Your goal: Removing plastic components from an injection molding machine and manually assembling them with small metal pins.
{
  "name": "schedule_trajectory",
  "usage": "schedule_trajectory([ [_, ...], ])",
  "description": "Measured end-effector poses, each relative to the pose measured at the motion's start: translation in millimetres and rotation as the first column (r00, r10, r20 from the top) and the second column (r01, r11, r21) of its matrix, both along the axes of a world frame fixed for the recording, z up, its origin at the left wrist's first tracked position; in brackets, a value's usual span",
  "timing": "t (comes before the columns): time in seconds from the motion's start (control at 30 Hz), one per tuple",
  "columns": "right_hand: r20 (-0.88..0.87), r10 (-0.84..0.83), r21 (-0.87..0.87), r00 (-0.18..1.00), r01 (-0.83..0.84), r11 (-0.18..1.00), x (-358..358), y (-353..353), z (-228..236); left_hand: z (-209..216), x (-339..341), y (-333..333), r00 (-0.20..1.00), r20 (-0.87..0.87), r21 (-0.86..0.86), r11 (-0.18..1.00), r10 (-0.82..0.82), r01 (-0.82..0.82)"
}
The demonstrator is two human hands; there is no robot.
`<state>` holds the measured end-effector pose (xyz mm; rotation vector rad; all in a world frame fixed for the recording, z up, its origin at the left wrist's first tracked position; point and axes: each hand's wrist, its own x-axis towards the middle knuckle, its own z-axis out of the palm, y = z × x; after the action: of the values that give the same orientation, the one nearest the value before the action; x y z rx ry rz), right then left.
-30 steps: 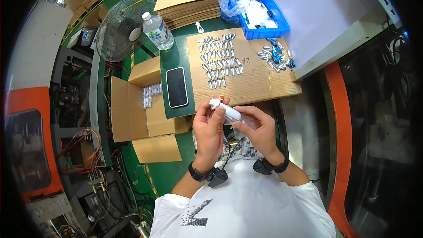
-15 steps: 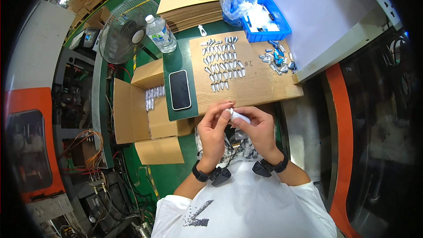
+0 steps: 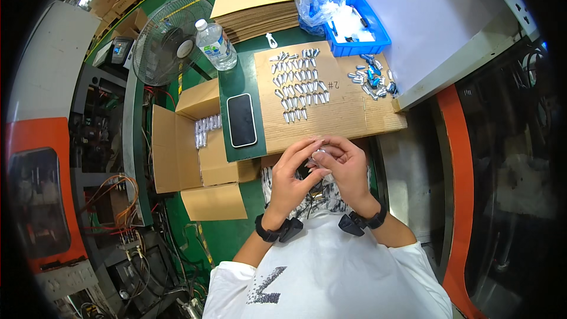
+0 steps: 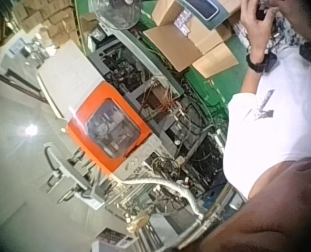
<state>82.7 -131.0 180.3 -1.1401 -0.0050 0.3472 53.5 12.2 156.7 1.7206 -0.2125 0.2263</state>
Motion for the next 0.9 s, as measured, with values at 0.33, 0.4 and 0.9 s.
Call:
schedule_trajectory([
  [0.33,0.085,-0.037,-0.069,0.996,0.043,0.997,0,4,-9,-15,-6,-6,0.910,-0.326,-0.476,0.876,-0.258,0.077],
  [0.4,0.119,-0.030,-0.083,0.992,0.040,0.996,-1,7,-6,-19,-10,0,0.728,-0.490,-0.561,0.813,-0.478,0.156],
  [0.9,0.326,0.066,-0.160,0.943,-0.014,0.987,-3,35,-15,-28,-25,16,0.907,-0.402,-0.345,0.938,-0.126,-0.022],
])
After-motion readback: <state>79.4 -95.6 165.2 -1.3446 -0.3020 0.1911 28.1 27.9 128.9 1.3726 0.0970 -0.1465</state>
